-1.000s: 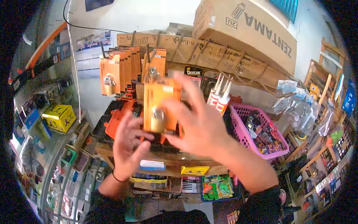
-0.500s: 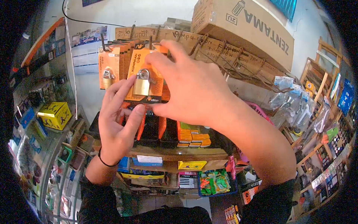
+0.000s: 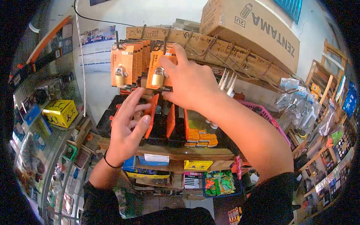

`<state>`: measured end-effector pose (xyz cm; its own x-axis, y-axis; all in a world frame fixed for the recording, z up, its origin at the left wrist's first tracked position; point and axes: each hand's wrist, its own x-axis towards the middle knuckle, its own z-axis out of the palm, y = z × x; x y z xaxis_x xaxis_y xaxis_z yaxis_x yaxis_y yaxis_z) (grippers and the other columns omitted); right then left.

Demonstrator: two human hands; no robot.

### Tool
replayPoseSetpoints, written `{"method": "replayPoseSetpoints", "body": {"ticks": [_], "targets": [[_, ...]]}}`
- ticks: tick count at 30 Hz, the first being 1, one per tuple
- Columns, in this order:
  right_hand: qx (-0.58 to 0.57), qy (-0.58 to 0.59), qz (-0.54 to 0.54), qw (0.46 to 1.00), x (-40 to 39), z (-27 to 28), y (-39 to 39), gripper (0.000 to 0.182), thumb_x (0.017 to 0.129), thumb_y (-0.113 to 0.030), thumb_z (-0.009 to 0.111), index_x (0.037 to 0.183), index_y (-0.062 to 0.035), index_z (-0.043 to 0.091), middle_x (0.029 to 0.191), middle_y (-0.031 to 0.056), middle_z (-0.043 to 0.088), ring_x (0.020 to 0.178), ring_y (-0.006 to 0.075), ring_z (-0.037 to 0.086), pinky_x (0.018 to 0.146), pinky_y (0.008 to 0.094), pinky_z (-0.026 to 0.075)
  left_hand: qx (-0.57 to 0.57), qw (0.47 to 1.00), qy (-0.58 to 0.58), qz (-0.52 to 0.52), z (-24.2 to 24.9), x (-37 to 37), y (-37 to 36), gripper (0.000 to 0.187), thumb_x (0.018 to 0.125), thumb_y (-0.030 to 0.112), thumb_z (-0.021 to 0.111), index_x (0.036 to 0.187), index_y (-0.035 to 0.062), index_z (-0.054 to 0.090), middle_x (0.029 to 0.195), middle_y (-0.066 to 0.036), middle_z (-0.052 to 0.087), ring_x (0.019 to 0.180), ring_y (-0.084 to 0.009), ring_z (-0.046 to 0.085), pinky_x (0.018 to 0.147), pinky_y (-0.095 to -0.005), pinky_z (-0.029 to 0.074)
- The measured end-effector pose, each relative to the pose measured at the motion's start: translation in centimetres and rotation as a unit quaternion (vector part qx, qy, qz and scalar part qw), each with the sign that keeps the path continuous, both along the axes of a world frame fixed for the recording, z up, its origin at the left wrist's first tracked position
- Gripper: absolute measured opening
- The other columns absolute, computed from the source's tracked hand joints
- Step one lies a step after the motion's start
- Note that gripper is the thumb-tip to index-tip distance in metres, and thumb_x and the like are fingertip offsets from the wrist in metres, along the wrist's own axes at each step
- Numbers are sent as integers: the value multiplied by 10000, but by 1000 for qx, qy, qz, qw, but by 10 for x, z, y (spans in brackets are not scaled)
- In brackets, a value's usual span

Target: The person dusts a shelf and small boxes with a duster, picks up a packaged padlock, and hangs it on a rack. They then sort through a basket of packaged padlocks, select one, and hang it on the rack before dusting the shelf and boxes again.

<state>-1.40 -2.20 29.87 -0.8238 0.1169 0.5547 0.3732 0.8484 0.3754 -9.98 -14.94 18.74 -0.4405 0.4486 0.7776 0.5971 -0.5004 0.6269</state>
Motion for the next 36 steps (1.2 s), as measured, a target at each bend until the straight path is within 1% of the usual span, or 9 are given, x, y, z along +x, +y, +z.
{"method": "replayPoseSetpoints", "body": {"ticks": [1,3,9,21,28,31,33,35,36], "targets": [[0,2,1,1000,-4,0,2,639,634,-362,702,1159,-175,390,1274,132,312,838,341,592,653,435,498,0,1000,2,1,-2,0,-3,525,778,101,578,1252,2,377,1292,-181,340,972,-199,535,603,-228,481],[23,-12,-12,1000,-12,-1,7,644,638,-313,704,1169,-149,380,1290,222,275,849,312,599,662,403,507,-34,999,11,10,-5,0,-9,517,776,103,582,1247,10,388,1290,-172,344,981,-198,529,602,-225,480],[60,34,5,998,-40,-12,39,708,621,-291,722,1220,-167,365,1310,193,251,820,296,607,645,373,511,-67,996,53,16,-19,-6,-13,445,779,117,587,1190,9,454,1263,-174,362,927,-198,530,586,-222,487],[21,61,-4,998,-53,-16,41,655,628,-280,724,1199,-234,406,1329,171,249,799,314,610,669,385,512,-132,990,49,-6,-37,-12,-10,410,781,151,602,1155,26,489,1230,-184,394,925,-215,555,644,-257,504],[9,66,2,998,-38,-18,32,650,665,-293,699,1223,-185,384,1364,196,188,830,339,599,676,394,512,-199,977,51,-61,-45,-6,0,389,793,124,565,1161,22,488,1235,-131,417,992,-186,525,702,-256,479],[-8,-1,-26,1000,-19,-21,23,682,667,-348,682,1243,-174,361,1347,201,214,856,335,591,616,400,514,-205,975,41,-75,-47,-1,6,388,789,113,571,1155,13,491,1217,-134,438,994,-186,526,706,-258,477],[36,24,83,996,-5,-32,26,644,675,-360,666,1220,-151,394,1347,202,209,877,310,584,604,390,514,-182,977,71,-79,-43,1,9,378,788,110,571,1141,-2,493,1200,-144,450,986,-197,531,706,-262,478],[46,26,99,994,17,-41,15,593,685,-365,652,1179,-121,432,1333,185,252,886,281,582,587,367,514,-173,979,63,-82,-45,6,10,361,788,122,571,1120,-4,506,1161,-147,480,970,-205,539,714,-274,475],[5,-16,132,991,30,-45,6,571,680,-340,654,1155,-103,441,1300,187,290,875,276,580,579,355,515,-162,982,55,-82,-47,9,10,345,788,133,570,1099,-7,518,1123,-149,510,955,-214,547,722,-285,471]]}}
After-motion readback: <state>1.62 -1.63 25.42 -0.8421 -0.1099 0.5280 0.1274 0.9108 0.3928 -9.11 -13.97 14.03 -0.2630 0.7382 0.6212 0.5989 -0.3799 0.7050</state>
